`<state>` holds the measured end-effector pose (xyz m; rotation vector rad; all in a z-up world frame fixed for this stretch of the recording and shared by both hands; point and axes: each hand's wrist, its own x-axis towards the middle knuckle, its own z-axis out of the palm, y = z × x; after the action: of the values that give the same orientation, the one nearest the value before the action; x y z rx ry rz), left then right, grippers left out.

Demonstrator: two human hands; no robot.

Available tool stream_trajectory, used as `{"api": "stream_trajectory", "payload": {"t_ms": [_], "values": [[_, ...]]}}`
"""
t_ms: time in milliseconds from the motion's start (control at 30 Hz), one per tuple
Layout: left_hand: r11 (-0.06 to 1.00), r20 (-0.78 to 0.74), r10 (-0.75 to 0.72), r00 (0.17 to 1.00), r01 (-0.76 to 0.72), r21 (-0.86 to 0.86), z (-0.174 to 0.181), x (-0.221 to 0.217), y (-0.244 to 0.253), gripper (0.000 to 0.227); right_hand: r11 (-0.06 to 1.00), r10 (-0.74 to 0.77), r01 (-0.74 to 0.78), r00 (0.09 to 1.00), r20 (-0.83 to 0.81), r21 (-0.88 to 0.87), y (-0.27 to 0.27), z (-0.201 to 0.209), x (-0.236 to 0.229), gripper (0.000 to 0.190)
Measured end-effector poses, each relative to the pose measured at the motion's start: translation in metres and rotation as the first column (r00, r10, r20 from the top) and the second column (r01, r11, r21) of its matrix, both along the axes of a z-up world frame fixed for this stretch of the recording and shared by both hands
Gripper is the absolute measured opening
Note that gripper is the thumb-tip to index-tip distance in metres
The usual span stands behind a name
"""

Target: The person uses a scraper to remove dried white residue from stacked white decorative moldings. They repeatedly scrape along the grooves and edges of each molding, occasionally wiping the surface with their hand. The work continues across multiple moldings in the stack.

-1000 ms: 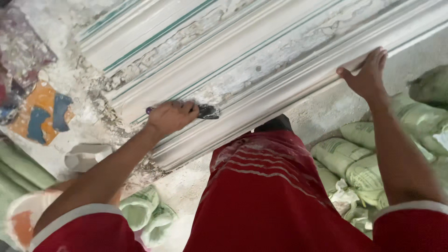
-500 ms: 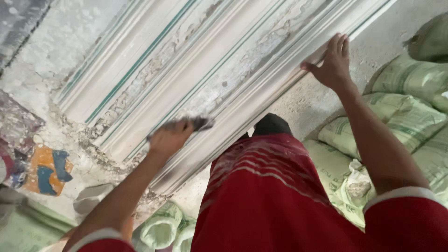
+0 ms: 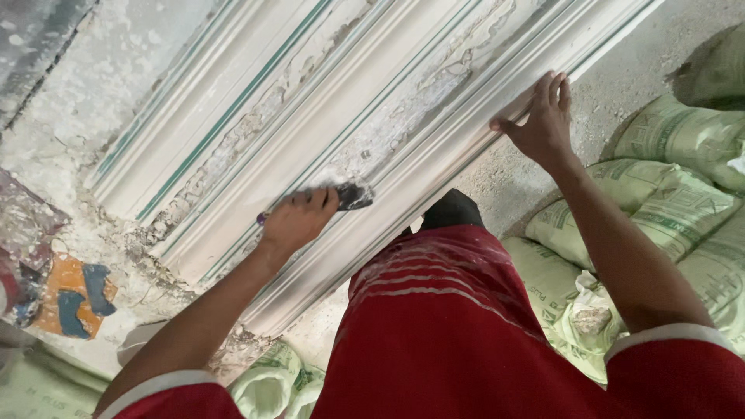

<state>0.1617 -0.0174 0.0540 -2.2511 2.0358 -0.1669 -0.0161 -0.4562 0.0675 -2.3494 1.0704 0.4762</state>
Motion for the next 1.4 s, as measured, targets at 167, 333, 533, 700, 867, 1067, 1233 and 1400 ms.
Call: {"api": "stream_trajectory", "payload": {"t_ms": [167, 333, 533, 700, 867, 1067, 1233, 1400], "values": [[0.968, -0.153, 0.031, 0.988, 0.009, 0.251, -0.022, 0.002, -0.111, 0.037, 0.997, 0.067, -0.064, 0.996, 0.055, -0.05, -0.008, -0.026, -0.011, 0.129], [0.964, -0.255, -0.022, 0.967, -0.047, -0.261, -0.058, 0.014, -0.295, 0.019, 0.995, 0.019, -0.023, 0.999, -0.044, -0.101, 0.004, 0.012, 0.007, 0.128], [0.992, -0.24, -0.035, 0.97, 0.005, -0.124, -0.025, 0.019, -0.265, 0.021, 0.992, 0.065, -0.071, 0.996, -0.06, -0.105, 0.002, 0.019, 0.003, 0.127], [0.997, -0.056, 0.019, 0.998, -0.015, 0.073, -0.014, 0.015, -0.239, 0.014, 0.967, 0.181, -0.168, 0.982, 0.05, -0.192, -0.009, -0.003, -0.008, 0.13], [0.993, -0.288, 0.1, 0.953, -0.077, 0.09, -0.016, 0.018, -0.464, 0.023, 0.934, 0.356, -0.351, 0.924, 0.137, -0.058, -0.053, -0.024, -0.034, 0.109], [0.998, -0.286, 0.055, 0.957, -0.053, 0.015, -0.03, 0.029, -0.525, 0.013, 0.854, 0.372, -0.472, 0.847, 0.379, 0.217, -0.153, 0.011, -0.044, 0.066], [0.984, -0.239, 0.088, 0.967, -0.047, 0.171, 0.018, 0.015, -0.449, 0.012, 0.978, 0.184, -0.209, 0.911, 0.368, 0.027, -0.272, 0.013, -0.033, 0.063], [0.999, 0.114, -0.017, 0.993, 0.013, 0.037, -0.001, 0.012, -0.442, 0.008, 0.98, 0.151, -0.141, 0.987, 0.058, -0.143, -0.339, -0.015, 0.008, 0.135]]}}
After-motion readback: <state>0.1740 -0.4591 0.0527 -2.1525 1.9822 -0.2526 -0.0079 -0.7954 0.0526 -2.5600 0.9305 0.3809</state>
